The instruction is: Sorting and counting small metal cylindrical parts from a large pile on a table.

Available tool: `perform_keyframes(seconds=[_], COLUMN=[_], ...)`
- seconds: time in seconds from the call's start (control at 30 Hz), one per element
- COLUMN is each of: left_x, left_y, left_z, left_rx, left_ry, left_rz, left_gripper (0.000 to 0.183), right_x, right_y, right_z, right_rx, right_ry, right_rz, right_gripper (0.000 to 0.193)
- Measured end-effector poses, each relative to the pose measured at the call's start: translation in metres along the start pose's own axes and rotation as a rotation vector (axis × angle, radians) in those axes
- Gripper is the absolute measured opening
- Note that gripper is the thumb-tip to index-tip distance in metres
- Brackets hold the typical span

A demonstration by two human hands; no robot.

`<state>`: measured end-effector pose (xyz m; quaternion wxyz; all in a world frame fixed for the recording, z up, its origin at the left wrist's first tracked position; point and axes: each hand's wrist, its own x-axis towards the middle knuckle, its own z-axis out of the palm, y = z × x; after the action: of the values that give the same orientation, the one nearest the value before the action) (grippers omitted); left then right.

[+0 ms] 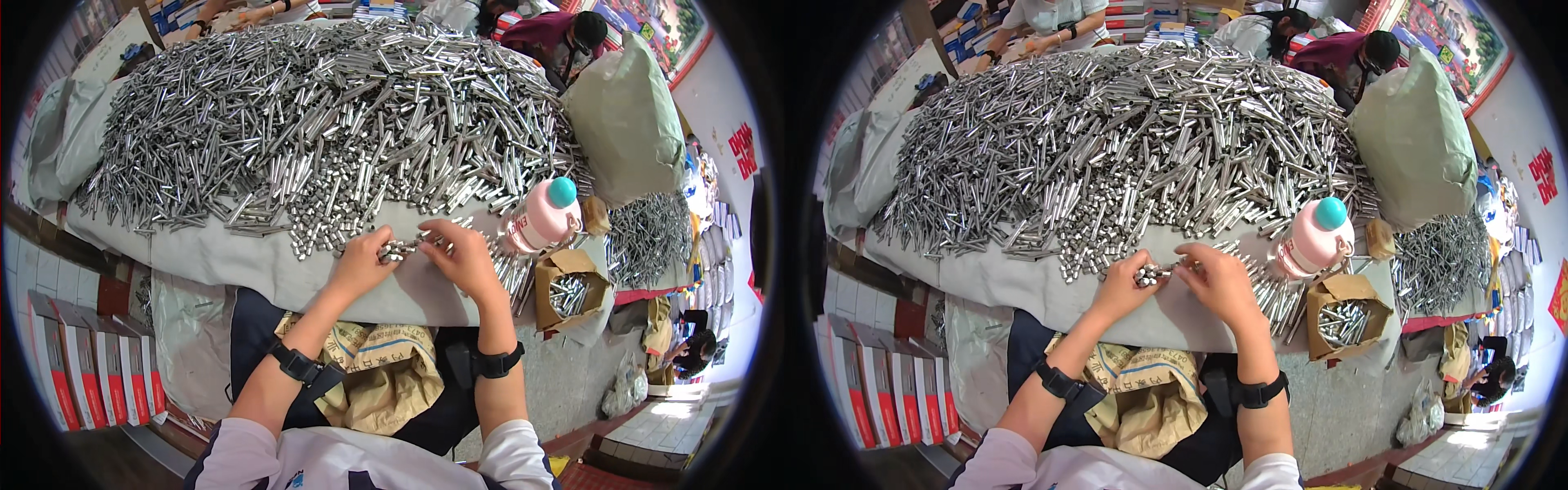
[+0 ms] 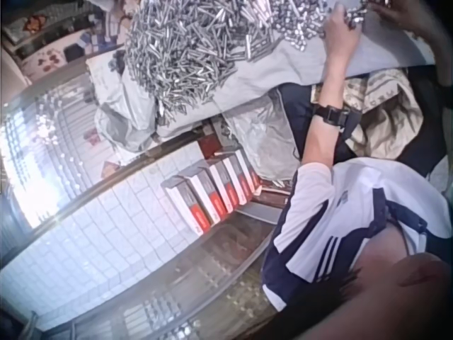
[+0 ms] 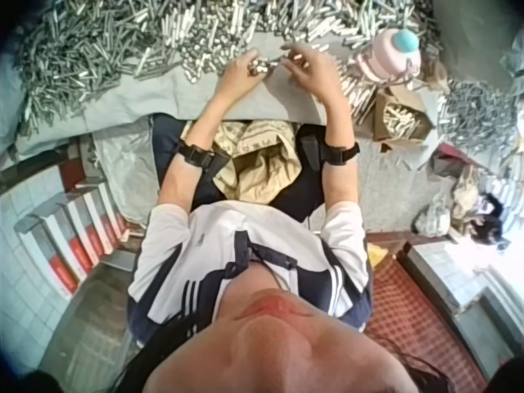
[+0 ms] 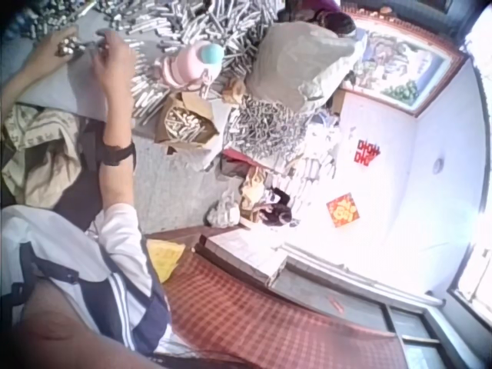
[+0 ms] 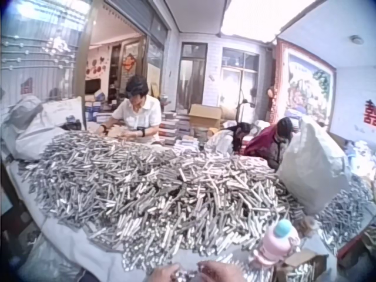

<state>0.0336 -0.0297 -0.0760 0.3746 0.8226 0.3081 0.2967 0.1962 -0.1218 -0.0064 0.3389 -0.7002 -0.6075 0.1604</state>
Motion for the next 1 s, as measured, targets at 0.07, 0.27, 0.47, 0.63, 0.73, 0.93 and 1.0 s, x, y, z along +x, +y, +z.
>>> perform_keyframes(seconds=[0.07, 0.27, 0.47, 0.63, 0.73, 0.93, 1.0], left_x=[-0.001, -0.001, 0.000, 0.000, 0.000, 0.001, 0.002], left_y=[-0.002, -0.001, 0.005, 0.008, 0.003, 0.005, 0.007], left_z=[0.000, 0.000, -0.001, -0.004, -0.001, -0.002, -0.001], left_rx=[0.005, -0.028, -0.058, -0.043, -0.050, -0.060, -0.024], left_ry=[0.010, 0.030, 0.022, -0.004, 0.026, -0.005, 0.075], left_rz=[0.007, 0.058, 0.019, -0.020, 0.035, -0.044, 0.044], left_gripper=[0.028, 0.027, 0.027, 0.027, 0.026, 0.027, 0.027], right_x=[0.001, 0.003, 0.003, 0.005, 0.007, 0.009, 0.009], right_y=[-0.002, -0.003, -0.003, -0.005, -0.009, -0.006, -0.001], right_z=[0.002, -0.005, 0.002, 0.007, 0.007, 0.009, 0.009], right_rx=[0.230, -0.135, 0.103, -0.036, -0.087, -0.097, -0.067], right_ry=[0.061, -0.085, 0.006, 0.019, 0.021, 0.040, 0.070], right_rz=[-0.095, 0.145, -0.076, -0.058, -0.033, -0.043, -0.065], right_gripper=[0.017, 0.012, 0.012, 0.015, 0.018, 0.018, 0.016])
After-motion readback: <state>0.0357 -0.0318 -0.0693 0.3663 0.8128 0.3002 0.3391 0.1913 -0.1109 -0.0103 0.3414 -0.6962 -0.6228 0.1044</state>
